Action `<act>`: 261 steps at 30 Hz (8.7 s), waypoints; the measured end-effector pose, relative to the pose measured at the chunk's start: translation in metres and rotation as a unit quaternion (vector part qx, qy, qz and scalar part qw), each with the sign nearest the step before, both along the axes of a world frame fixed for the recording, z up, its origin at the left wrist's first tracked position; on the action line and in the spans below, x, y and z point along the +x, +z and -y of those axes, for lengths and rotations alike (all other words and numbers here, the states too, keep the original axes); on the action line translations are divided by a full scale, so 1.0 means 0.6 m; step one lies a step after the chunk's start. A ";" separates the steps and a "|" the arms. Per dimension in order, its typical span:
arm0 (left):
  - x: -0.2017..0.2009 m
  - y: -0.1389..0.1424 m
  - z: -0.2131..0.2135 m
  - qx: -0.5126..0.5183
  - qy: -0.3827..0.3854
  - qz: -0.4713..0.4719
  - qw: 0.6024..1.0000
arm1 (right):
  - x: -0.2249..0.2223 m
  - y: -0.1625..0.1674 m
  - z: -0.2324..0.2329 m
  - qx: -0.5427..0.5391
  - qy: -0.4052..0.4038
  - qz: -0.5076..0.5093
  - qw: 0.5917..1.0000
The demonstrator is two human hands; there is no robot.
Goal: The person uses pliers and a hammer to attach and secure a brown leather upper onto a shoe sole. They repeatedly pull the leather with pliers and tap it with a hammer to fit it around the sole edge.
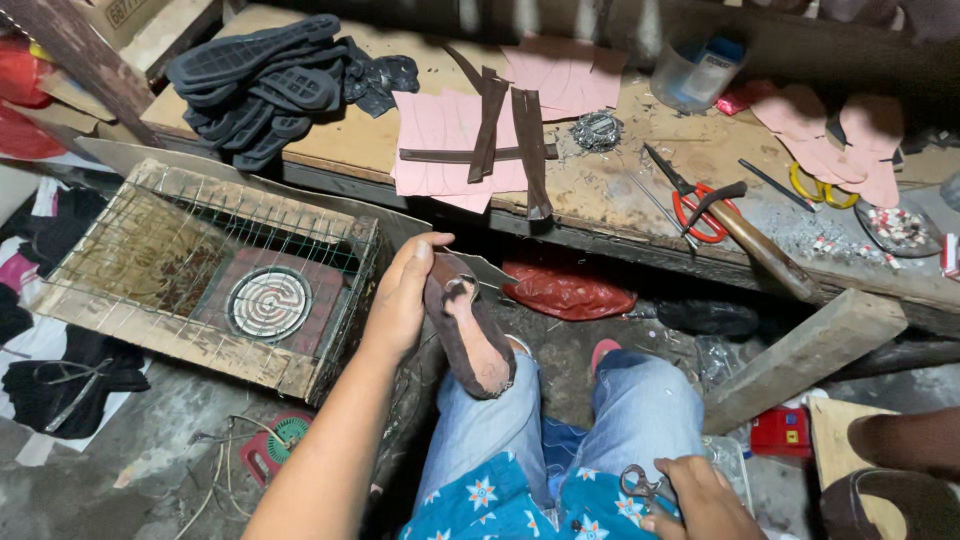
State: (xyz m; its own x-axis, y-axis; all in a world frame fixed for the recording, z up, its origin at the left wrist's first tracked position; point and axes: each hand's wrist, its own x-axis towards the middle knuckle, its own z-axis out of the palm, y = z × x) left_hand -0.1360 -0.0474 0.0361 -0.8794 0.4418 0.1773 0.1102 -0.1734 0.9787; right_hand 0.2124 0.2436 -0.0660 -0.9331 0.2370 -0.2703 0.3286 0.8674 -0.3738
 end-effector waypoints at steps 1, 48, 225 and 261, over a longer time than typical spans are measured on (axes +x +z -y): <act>0.000 -0.002 0.001 0.002 -0.008 -0.027 1.000 | 0.019 -0.024 -0.006 -0.017 -0.038 -0.006 0.999; 0.129 0.158 0.041 -0.363 -0.032 -0.275 0.890 | -0.280 0.241 0.204 -0.037 0.166 -0.261 0.950; 0.172 0.152 0.081 -0.367 -0.070 -0.211 0.903 | -0.246 0.256 0.287 -0.078 0.206 -0.097 0.971; 0.154 0.121 0.099 -0.360 -0.040 -0.166 0.917 | -0.293 0.224 0.261 -0.712 0.003 0.216 0.668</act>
State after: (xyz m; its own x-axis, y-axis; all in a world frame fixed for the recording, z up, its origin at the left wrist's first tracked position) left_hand -0.0437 -0.1067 0.1087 -0.7889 0.6109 0.0666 0.4389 0.4843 0.7569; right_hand 0.0366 0.0872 0.0681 -0.6947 -0.5509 -0.4625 0.6712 -0.2652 -0.6922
